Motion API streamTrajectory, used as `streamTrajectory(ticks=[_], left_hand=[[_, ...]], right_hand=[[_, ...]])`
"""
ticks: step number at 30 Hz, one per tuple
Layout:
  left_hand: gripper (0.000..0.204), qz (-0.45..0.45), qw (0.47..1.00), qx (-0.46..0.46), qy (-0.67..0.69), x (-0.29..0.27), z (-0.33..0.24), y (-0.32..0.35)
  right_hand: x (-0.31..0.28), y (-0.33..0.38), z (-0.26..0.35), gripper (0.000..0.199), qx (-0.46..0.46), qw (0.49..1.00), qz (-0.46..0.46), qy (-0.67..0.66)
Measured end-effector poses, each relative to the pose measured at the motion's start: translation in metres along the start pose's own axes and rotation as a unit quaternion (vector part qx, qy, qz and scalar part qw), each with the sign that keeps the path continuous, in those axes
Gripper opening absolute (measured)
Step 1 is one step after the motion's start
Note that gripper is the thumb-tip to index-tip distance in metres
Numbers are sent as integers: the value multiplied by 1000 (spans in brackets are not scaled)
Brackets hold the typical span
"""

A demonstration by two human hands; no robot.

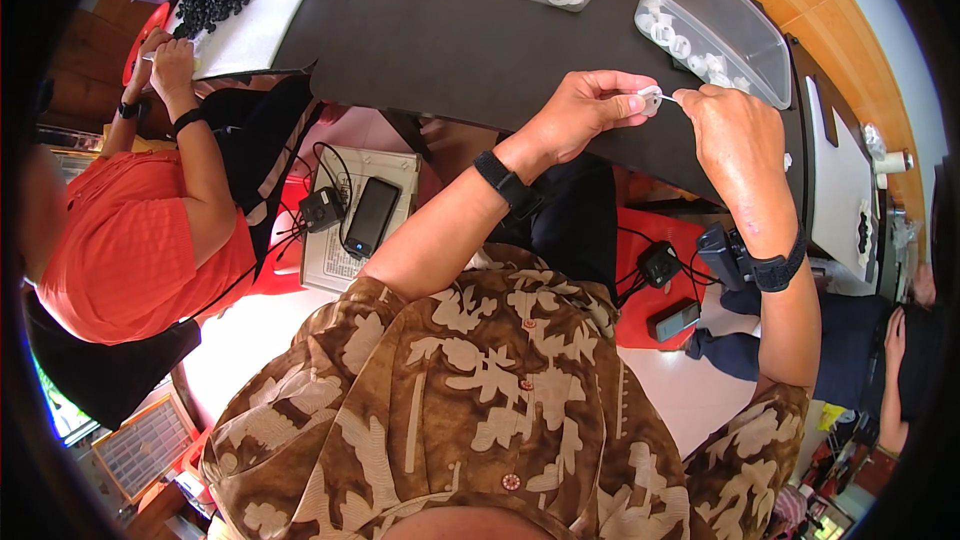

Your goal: Assembling small white plastic circular components using a thin metal assembly tool.

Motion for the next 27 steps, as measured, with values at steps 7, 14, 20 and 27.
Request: streamTrajectory(ticks=[7,14,20,27], left_hand=[[29,-9,1000,2,0,-2,-1,1],[29,-11,1000,3,-1,-2,0,1],[28,-14,1000,0,-3,-3,-1,2],[28,-18,1000,7,-13,-4,0,3]], right_hand=[[-7,-2,11,14,-7,999,-44,1],[-9,0,14,11,-10,998,-57,12],[-8,0,17,8,-5,998,-61,13],[3,2,17,18,3,1000,3,17]])
Point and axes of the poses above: each hand's wrist, its own y-axis away from the middle knuckle, its own x-axis out of the palm, z = x × y, the point moved 9 cm from there along -y, towards the middle knuckle, and after that the axes turned 15 degrees about -z, right-handed, at the moved point
